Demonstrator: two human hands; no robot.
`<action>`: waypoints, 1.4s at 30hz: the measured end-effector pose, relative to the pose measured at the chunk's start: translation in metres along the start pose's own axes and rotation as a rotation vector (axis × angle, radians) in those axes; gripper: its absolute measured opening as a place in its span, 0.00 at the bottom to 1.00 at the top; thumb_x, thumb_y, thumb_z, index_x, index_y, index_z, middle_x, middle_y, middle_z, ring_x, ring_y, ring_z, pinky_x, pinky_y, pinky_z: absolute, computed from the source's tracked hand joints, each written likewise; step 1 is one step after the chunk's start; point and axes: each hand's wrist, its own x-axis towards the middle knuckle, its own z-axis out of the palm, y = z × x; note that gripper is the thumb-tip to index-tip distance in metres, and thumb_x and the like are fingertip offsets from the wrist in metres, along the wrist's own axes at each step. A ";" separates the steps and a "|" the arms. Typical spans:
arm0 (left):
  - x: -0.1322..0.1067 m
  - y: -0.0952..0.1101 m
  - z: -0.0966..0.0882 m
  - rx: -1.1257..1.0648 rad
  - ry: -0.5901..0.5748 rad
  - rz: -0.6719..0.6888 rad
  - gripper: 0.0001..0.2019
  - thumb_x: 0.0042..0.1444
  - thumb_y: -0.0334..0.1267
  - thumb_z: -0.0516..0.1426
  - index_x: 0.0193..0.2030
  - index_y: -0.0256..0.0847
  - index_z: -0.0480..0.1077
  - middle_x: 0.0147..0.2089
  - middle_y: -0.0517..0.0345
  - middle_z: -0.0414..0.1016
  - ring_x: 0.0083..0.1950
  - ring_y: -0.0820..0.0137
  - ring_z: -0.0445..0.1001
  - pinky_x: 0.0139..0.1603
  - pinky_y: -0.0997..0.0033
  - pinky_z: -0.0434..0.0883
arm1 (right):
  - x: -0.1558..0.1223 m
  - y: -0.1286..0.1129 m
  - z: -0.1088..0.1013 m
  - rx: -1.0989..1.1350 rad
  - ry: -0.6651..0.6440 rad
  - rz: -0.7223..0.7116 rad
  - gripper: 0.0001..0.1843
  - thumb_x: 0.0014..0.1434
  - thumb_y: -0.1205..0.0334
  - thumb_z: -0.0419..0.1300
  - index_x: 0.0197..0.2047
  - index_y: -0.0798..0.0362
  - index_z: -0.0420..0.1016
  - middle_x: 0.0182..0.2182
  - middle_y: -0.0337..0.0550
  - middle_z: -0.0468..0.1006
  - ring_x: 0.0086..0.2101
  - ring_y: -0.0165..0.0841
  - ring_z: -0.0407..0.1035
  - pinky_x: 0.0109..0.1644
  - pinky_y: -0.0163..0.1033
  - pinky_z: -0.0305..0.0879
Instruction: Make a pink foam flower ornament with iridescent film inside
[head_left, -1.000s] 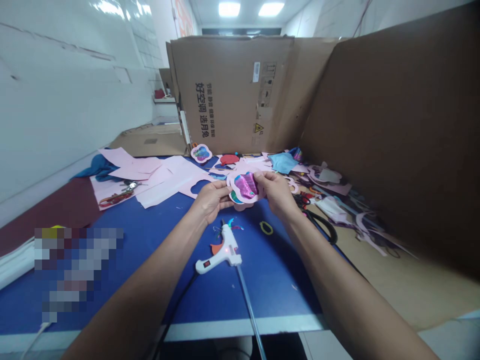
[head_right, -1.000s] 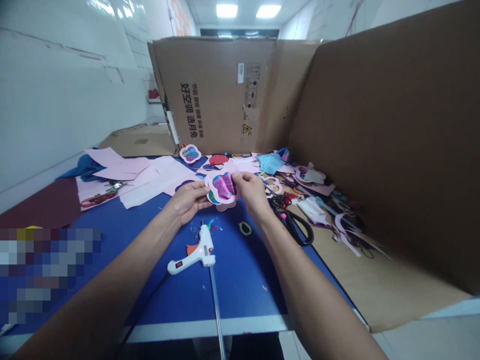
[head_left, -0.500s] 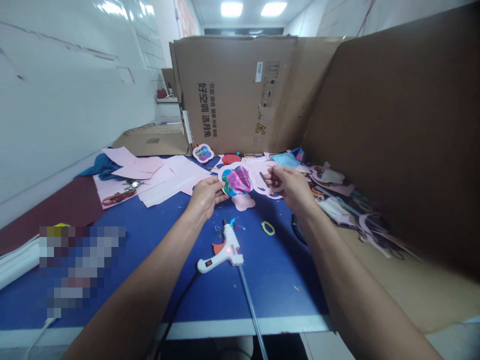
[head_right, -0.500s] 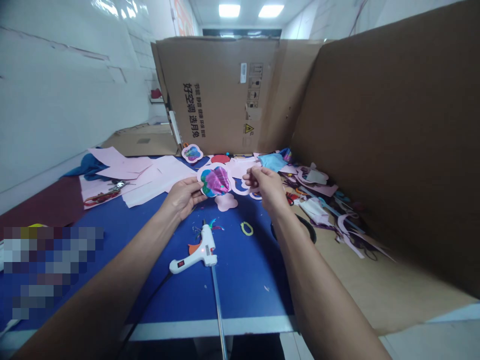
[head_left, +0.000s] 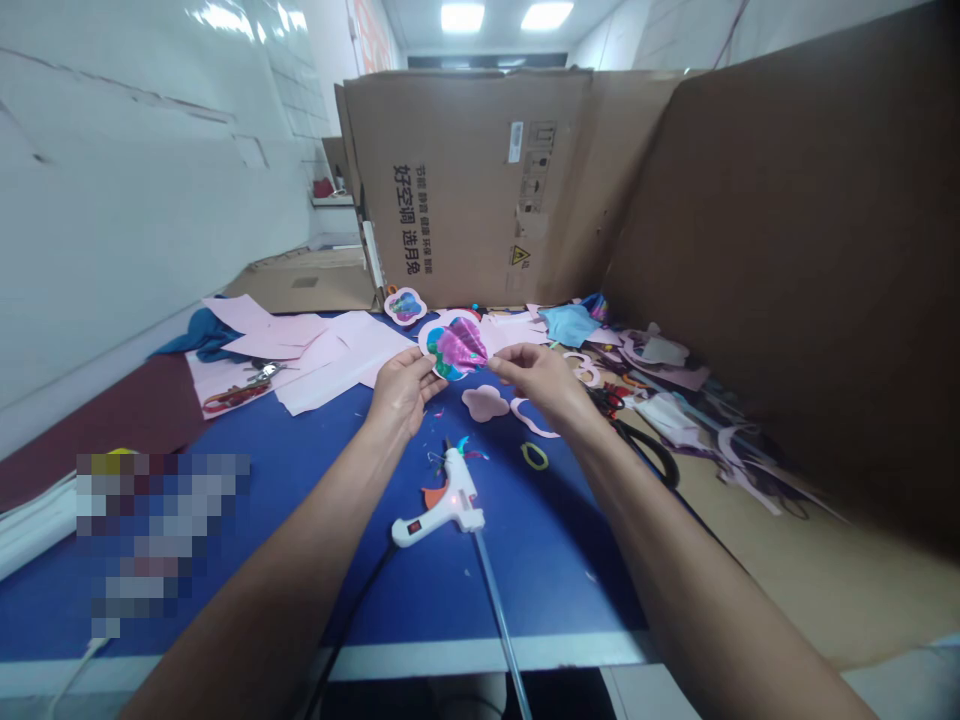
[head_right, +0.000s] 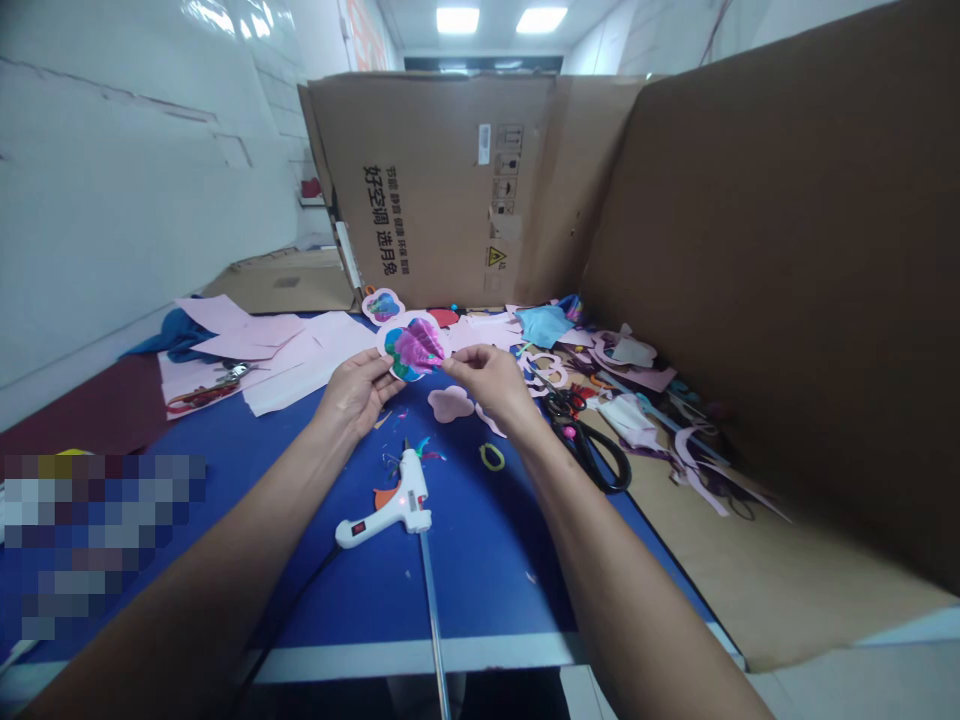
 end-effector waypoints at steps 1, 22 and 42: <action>-0.001 -0.001 0.001 -0.003 -0.006 0.009 0.05 0.50 0.30 0.68 0.33 0.38 0.77 0.33 0.54 0.82 0.31 0.70 0.79 0.36 0.72 0.77 | -0.003 -0.001 0.006 0.034 -0.025 0.046 0.20 0.49 0.44 0.76 0.33 0.51 0.80 0.28 0.41 0.80 0.28 0.33 0.69 0.30 0.38 0.63; 0.001 -0.001 -0.001 0.035 -0.010 0.019 0.07 0.48 0.32 0.68 0.34 0.38 0.76 0.32 0.55 0.82 0.30 0.69 0.79 0.35 0.71 0.78 | 0.003 0.006 -0.003 -0.013 0.063 -0.031 0.12 0.50 0.52 0.68 0.30 0.51 0.77 0.24 0.37 0.76 0.27 0.32 0.66 0.32 0.38 0.61; 0.000 -0.010 0.000 0.415 -0.070 0.179 0.08 0.52 0.43 0.65 0.32 0.41 0.77 0.30 0.59 0.76 0.30 0.68 0.74 0.32 0.70 0.74 | -0.012 -0.022 -0.026 -0.804 -0.066 -0.664 0.09 0.64 0.66 0.62 0.41 0.49 0.85 0.39 0.47 0.78 0.41 0.43 0.73 0.45 0.46 0.66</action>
